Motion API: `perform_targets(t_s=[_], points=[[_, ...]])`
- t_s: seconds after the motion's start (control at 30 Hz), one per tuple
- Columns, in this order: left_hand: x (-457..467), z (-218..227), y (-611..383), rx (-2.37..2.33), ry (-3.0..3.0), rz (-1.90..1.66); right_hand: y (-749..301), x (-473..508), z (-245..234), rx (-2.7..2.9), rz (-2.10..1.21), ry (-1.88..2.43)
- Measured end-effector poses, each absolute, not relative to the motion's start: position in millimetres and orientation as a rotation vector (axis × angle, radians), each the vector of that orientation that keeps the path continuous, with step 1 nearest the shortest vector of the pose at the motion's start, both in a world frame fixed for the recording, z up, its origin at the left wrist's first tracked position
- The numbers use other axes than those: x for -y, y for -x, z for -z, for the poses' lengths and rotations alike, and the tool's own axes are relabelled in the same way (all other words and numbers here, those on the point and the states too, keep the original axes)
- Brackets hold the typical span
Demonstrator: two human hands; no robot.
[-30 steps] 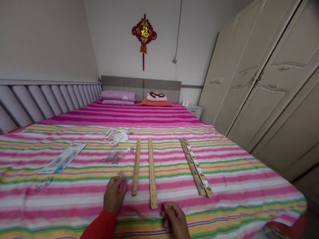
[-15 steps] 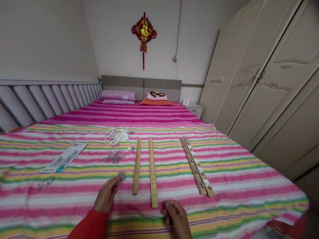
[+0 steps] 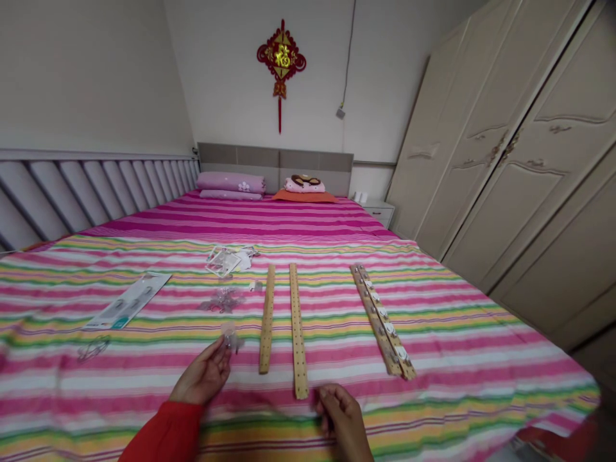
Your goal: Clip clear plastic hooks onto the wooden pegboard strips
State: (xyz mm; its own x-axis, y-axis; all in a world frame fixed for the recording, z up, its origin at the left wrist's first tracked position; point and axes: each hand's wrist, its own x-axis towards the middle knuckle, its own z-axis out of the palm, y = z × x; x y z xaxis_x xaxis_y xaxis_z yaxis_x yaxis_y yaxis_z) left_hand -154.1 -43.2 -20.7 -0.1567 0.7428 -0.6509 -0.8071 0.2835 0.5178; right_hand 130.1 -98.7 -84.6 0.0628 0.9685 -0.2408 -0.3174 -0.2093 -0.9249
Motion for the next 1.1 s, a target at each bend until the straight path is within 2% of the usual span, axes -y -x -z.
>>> perform_targets(t_s=[0.87,1.1], points=[[33,27,155,-0.778,0.138,-1.561,-131,99,82,0.788,-1.425,1.187],[29,11,150,-0.829,0.182,-1.593,-130,96,86,0.785,-1.422,1.163]])
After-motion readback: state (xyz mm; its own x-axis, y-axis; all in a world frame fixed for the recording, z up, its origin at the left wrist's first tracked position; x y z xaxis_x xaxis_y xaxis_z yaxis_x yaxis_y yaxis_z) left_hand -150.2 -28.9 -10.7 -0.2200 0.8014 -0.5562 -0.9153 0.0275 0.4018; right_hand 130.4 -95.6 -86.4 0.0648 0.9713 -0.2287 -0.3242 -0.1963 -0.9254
